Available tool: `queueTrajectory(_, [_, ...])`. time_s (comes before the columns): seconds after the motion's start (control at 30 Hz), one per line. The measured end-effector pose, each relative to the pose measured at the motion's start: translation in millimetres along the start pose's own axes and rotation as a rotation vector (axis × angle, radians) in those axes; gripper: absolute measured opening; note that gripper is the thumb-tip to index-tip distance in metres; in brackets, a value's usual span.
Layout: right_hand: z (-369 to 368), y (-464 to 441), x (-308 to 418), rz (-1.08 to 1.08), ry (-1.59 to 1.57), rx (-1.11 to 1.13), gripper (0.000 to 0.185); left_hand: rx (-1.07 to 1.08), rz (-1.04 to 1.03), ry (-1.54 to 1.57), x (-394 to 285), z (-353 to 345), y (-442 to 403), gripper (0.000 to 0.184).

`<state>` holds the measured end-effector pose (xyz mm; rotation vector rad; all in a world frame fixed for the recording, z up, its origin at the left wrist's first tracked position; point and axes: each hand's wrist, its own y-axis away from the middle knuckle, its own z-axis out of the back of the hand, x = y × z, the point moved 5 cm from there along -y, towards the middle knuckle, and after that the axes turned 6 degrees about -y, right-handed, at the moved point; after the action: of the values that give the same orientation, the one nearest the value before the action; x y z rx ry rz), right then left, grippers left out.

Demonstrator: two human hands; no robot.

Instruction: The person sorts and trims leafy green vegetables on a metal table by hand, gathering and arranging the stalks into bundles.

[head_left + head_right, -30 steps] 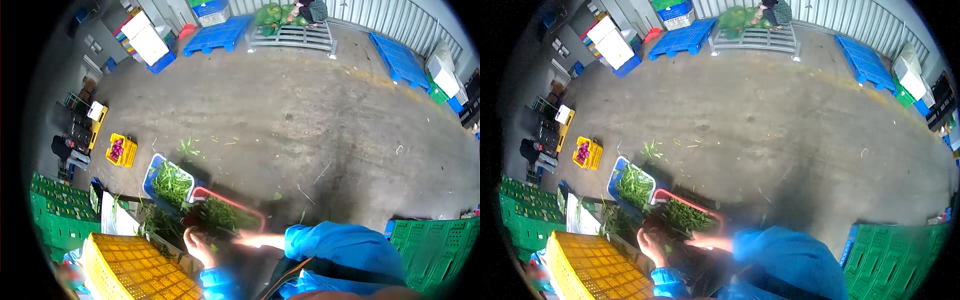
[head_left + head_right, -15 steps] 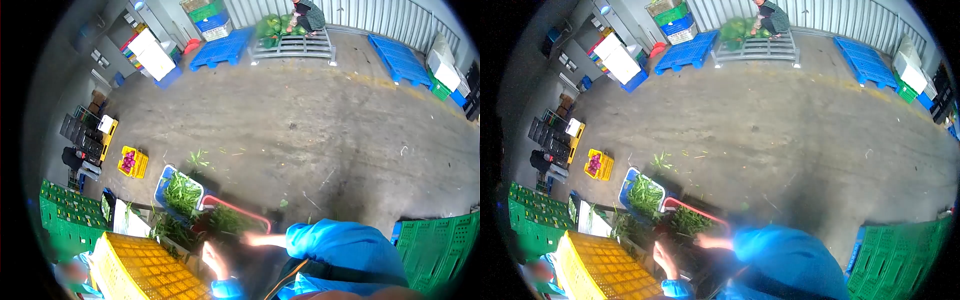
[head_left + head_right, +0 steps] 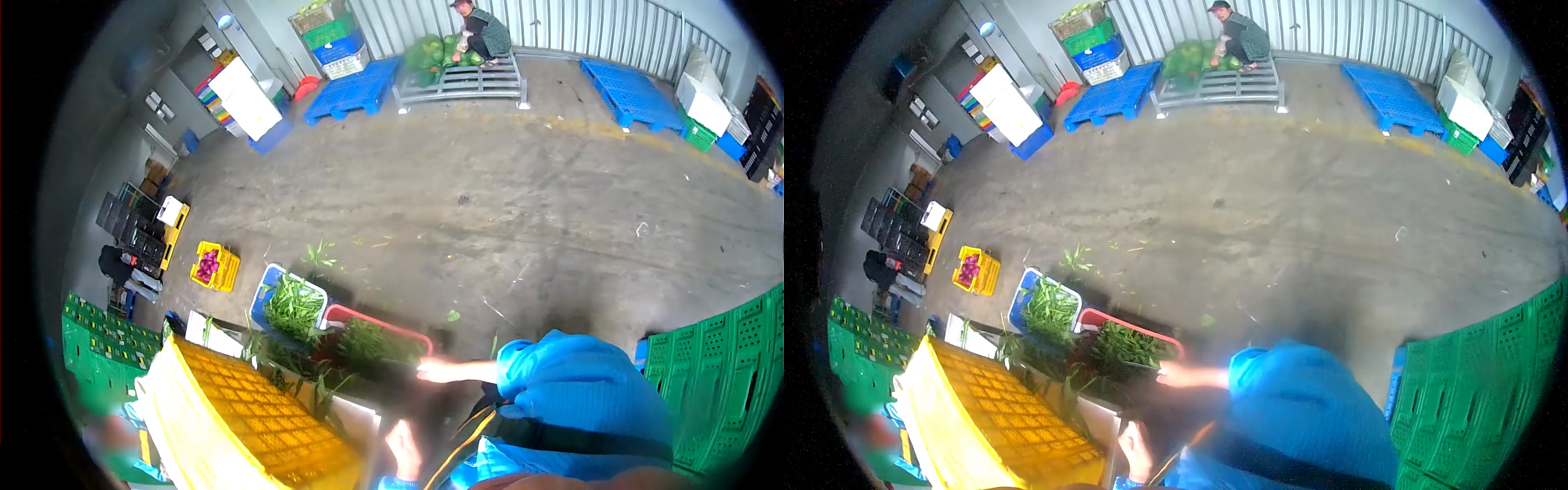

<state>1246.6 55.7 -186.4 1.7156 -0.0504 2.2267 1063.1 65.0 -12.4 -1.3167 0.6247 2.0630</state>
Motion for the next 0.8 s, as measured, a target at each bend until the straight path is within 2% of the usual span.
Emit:
queueTrajectory(0.07, [-10,21,6,-0.092,0.073,0.079,0.035,-0.014,0.079,-0.018,16,11,39,0.047])
queueTrajectory(0.17, [-44,63,-8,-0.062,-0.023,0.061,0.034,-0.037,0.169,-0.024,27,23,91,0.046])
queueTrajectory(0.2, [-38,97,36,-0.014,0.04,-0.01,0.032,-0.045,0.189,-0.021,31,26,108,0.046])
queueTrajectory(0.23, [-55,108,26,-0.092,0.063,0.063,0.033,-0.053,0.206,-0.018,36,27,124,0.046])
queueTrajectory(0.43, [-117,196,71,0.011,0.072,0.213,0.034,-0.069,0.286,-0.003,60,41,206,0.044])
queueTrajectory(0.5, [-140,212,82,0.027,0.271,0.299,0.036,-0.07,0.31,0.005,68,43,229,0.043])
queueTrajectory(0.57, [-159,225,88,0.086,0.337,0.364,0.037,-0.066,0.326,0.01,73,45,247,0.043])
queueTrajectory(0.6, [-161,233,104,0.086,0.365,0.46,0.035,-0.064,0.332,0.011,75,46,255,0.042])
queueTrajectory(0.73, [-184,249,124,0.218,0.417,0.599,0.034,-0.054,0.341,0.019,85,48,283,0.041])
queueTrajectory(0.8, [-188,256,139,0.243,0.423,0.591,0.034,-0.054,0.349,0.024,88,50,292,0.04])
